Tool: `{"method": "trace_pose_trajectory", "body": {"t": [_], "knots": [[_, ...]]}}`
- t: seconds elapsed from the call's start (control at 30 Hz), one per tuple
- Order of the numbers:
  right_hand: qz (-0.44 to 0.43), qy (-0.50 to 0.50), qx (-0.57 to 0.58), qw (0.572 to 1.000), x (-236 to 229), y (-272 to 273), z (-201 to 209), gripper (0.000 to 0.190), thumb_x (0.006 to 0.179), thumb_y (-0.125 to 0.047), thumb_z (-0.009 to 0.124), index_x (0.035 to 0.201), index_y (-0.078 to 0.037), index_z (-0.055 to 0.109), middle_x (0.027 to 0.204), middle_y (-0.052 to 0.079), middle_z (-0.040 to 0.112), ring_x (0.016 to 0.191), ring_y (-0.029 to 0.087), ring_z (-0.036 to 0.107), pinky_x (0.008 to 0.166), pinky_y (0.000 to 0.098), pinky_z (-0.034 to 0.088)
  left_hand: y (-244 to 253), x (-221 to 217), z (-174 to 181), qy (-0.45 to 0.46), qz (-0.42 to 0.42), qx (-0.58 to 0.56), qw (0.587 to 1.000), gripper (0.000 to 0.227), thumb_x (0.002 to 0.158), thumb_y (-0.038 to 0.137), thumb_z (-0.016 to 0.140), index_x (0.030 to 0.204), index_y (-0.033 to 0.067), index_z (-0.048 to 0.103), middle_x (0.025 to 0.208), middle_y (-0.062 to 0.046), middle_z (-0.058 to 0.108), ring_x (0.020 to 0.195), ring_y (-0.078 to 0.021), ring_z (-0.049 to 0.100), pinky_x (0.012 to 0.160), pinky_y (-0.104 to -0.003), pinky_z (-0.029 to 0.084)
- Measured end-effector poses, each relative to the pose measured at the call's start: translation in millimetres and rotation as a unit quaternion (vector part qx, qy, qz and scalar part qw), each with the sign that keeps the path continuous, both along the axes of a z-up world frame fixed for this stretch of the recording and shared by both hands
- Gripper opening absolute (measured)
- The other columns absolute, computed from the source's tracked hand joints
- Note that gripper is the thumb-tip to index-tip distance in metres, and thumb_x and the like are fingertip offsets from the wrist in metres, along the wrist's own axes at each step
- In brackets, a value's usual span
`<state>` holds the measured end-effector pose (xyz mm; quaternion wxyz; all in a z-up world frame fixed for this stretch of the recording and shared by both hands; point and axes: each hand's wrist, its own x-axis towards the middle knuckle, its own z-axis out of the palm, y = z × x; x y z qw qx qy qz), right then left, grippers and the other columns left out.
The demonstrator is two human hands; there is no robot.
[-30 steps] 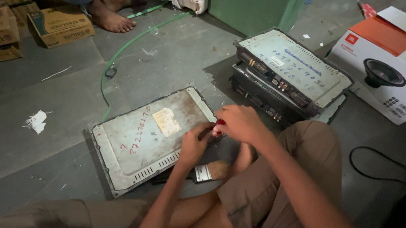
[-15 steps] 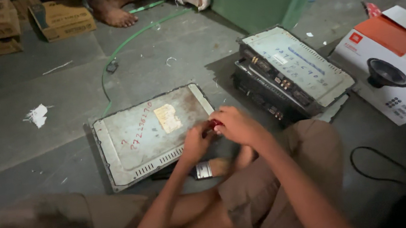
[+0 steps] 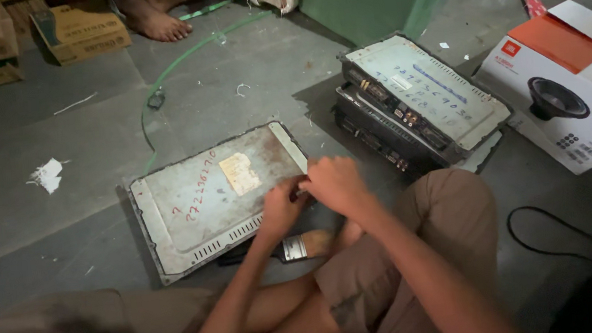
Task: The person sits on the floor and uses a screwdriver to remove screws from the metal casing of an electronic device. They then use a paintbrush to clean the surface of the casing and place it on a stack of similar devices.
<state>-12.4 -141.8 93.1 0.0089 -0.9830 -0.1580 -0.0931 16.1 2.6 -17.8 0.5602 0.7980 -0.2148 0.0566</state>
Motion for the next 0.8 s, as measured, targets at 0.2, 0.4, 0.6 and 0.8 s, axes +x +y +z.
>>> {"method": "trace_pose_trajectory", "body": {"t": [0.2, 0.4, 0.6, 0.8], "knots": [[0.088, 0.083, 0.178, 0.977, 0, -27, -4, 0.023, 0.092, -0.024, 0.065, 0.104, -0.004, 0.064, 0.083, 0.023, 0.07, 0.081, 0.047, 0.069, 0.066, 0.0532, 0.054, 1, -1, 3, 0.018, -0.056, -0.058, 0.997, 0.031, 0.085, 0.014, 0.076, 0.115, 0.0068, 0.073, 0.102, -0.016, 0.077, 0.085, -0.0288, 0.075, 0.075, -0.037, 0.057], [0.0, 0.056, 0.02, 0.998, 5, -13, -2, 0.04, 0.092, -0.044, 0.068, 0.094, -0.004, 0.07, 0.077, 0.022, 0.07, 0.075, 0.045, 0.07, 0.065, 0.0531, 0.055, 6, -3, 0, 0.011, -0.041, -0.039, 0.998, 0.032, 0.088, 0.011, 0.071, 0.119, 0.0074, 0.073, 0.103, -0.017, 0.075, 0.089, -0.0305, 0.074, 0.078, -0.037, 0.056], [-0.056, -0.009, -0.054, 0.997, -1, -6, -5, 0.048, 0.095, -0.055, 0.063, 0.085, -0.009, 0.075, 0.077, 0.019, 0.071, 0.074, 0.041, 0.07, 0.068, 0.0519, 0.057, 6, -2, 3, 0.03, -0.051, -0.017, 0.998, 0.031, 0.086, 0.009, 0.072, 0.117, 0.0068, 0.072, 0.102, -0.017, 0.076, 0.084, -0.0308, 0.075, 0.077, -0.037, 0.057], [0.018, 0.038, 0.116, 0.992, -12, -16, -12, 0.033, 0.095, -0.028, 0.062, 0.117, -0.005, 0.061, 0.094, 0.023, 0.069, 0.084, 0.048, 0.066, 0.068, 0.0566, 0.051, 5, -6, 12, -0.017, -0.065, -0.057, 0.996, 0.028, 0.089, 0.002, 0.065, 0.116, 0.0045, 0.071, 0.106, -0.018, 0.075, 0.098, -0.0329, 0.075, 0.085, -0.039, 0.056]]}}
